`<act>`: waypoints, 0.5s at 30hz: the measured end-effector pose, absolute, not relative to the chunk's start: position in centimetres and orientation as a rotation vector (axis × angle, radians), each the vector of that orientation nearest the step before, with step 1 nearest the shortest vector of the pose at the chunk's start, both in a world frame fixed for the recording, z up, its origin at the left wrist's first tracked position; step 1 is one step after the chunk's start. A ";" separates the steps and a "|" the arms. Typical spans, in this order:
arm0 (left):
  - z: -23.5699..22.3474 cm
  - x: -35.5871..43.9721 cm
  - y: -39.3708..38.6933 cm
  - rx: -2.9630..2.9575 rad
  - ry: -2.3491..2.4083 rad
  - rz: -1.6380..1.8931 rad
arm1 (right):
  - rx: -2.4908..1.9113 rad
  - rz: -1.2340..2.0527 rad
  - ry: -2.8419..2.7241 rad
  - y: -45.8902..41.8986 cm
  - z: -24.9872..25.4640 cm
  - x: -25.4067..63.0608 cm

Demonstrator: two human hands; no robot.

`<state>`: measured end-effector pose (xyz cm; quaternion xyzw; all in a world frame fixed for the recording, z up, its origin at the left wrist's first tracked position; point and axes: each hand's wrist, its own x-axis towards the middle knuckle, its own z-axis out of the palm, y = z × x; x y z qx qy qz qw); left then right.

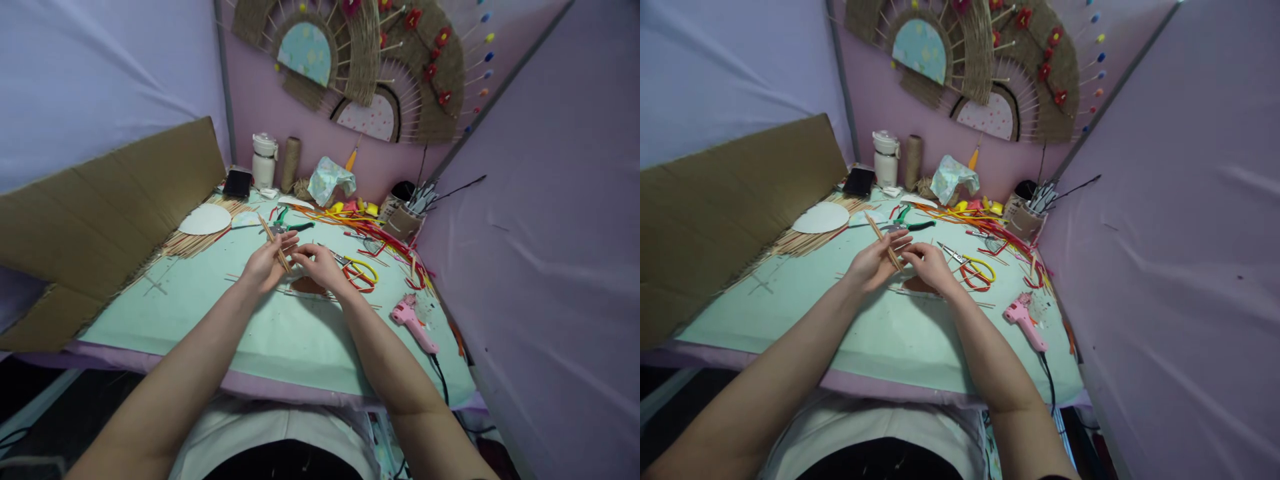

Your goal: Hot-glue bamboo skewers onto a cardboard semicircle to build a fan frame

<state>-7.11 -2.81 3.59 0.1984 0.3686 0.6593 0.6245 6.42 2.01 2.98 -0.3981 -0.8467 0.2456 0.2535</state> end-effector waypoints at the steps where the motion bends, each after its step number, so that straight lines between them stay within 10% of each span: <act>1: 3.5 -7.1 -2.9 0.477 0.824 1.490 | -1.087 0.662 -2.311 1.9 3.0 6.4; 15: 3.5 -7.9 -2.1 0.223 0.990 1.766 | -1.506 0.053 -2.572 1.9 1.3 4.6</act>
